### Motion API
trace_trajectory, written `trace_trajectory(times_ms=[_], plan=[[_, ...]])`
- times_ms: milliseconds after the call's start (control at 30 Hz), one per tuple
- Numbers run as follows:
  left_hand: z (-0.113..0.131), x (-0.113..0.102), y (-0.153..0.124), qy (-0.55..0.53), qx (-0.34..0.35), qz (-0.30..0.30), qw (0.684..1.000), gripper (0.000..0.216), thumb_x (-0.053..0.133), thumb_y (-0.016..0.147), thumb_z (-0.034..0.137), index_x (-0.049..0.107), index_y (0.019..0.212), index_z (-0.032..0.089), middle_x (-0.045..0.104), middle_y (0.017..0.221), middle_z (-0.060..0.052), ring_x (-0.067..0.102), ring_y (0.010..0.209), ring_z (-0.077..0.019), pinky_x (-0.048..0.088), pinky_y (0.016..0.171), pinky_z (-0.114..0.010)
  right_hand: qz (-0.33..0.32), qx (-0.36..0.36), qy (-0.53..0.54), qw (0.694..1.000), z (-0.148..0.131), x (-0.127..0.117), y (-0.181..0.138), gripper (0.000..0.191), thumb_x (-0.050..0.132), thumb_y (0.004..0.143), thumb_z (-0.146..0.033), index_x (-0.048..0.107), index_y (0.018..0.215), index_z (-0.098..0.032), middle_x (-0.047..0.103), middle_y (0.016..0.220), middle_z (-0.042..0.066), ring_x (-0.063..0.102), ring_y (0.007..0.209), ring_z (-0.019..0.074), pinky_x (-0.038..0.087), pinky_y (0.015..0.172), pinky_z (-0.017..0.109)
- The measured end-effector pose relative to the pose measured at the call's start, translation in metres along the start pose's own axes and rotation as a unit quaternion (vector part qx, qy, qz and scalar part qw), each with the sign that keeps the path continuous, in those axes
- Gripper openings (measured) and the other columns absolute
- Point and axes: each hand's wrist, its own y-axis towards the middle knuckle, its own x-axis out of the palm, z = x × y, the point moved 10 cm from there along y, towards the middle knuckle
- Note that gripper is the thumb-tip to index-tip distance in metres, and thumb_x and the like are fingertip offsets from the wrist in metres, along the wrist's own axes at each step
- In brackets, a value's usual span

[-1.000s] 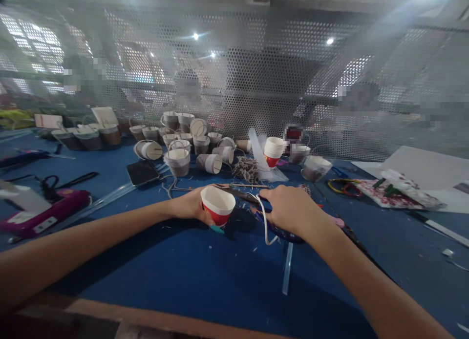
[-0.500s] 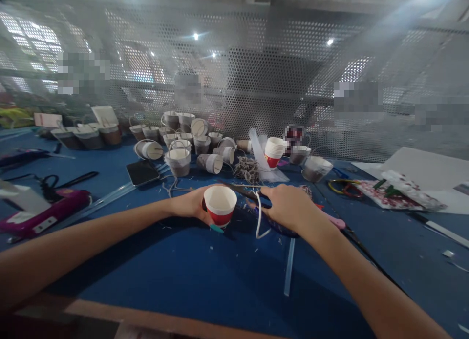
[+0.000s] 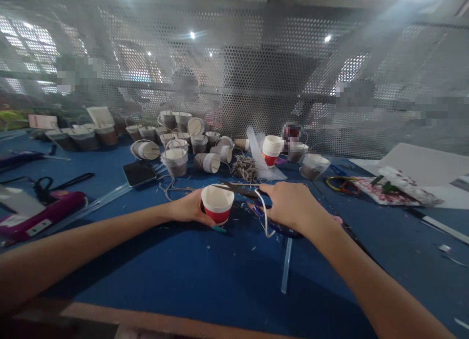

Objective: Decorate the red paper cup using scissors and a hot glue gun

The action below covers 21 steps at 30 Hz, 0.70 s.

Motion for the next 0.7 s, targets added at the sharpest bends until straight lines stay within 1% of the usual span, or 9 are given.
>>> trace_trajectory(times_ms=[100,233,433,567,700], plan=[[0.003,0.0,0.0,-0.018,0.005,0.0,1.0,0.078,0.083,0.054,0.022,0.046,0.122,0.015,0.062,0.117,-0.014,0.059,0.107,-0.0253,0.045,0.093,-0.04,-0.01,0.015,-0.006,1.0,0.002,-0.003,-0.002,0.049,0.043,0.082,-0.05,0.06,0.119,-0.023,0.07,0.093,0.013,0.065,0.075,0.0295,0.037,0.055,0.032],[-0.001,0.001,0.0,-0.031,0.001,-0.003,1.0,0.078,0.084,0.053,0.021,0.047,0.122,0.015,0.062,0.117,-0.013,0.059,0.108,-0.0255,0.044,0.095,-0.041,-0.006,0.027,-0.013,1.0,0.003,-0.009,-0.005,0.056,0.041,0.08,-0.058,0.061,0.119,-0.023,0.07,0.093,0.014,0.064,0.075,0.0313,0.037,0.055,0.033],[-0.002,0.002,0.001,-0.037,0.003,-0.009,0.999,0.078,0.083,0.054,0.019,0.047,0.123,0.015,0.061,0.119,-0.014,0.058,0.109,-0.0259,0.044,0.095,-0.042,-0.025,0.044,0.002,0.999,0.005,-0.006,-0.009,0.058,0.039,0.079,-0.064,0.063,0.114,-0.025,0.07,0.089,0.012,0.064,0.073,0.0306,0.037,0.054,0.033],[0.002,0.003,0.001,-0.042,0.013,-0.011,0.999,0.076,0.083,0.055,0.017,0.047,0.121,0.015,0.06,0.12,-0.015,0.058,0.109,-0.0256,0.044,0.095,-0.041,-0.025,0.032,0.012,0.999,0.003,-0.005,-0.012,0.057,0.039,0.078,-0.066,0.066,0.109,-0.026,0.069,0.08,0.011,0.063,0.066,0.0277,0.036,0.053,0.032],[0.004,0.003,0.001,-0.042,0.022,-0.012,0.999,0.076,0.082,0.056,0.018,0.047,0.122,0.017,0.06,0.121,-0.014,0.057,0.111,-0.0258,0.043,0.095,-0.041,-0.024,0.033,0.014,0.999,0.001,-0.006,-0.014,0.058,0.038,0.078,-0.067,0.066,0.107,-0.026,0.069,0.081,0.011,0.063,0.067,0.0281,0.037,0.055,0.033]])
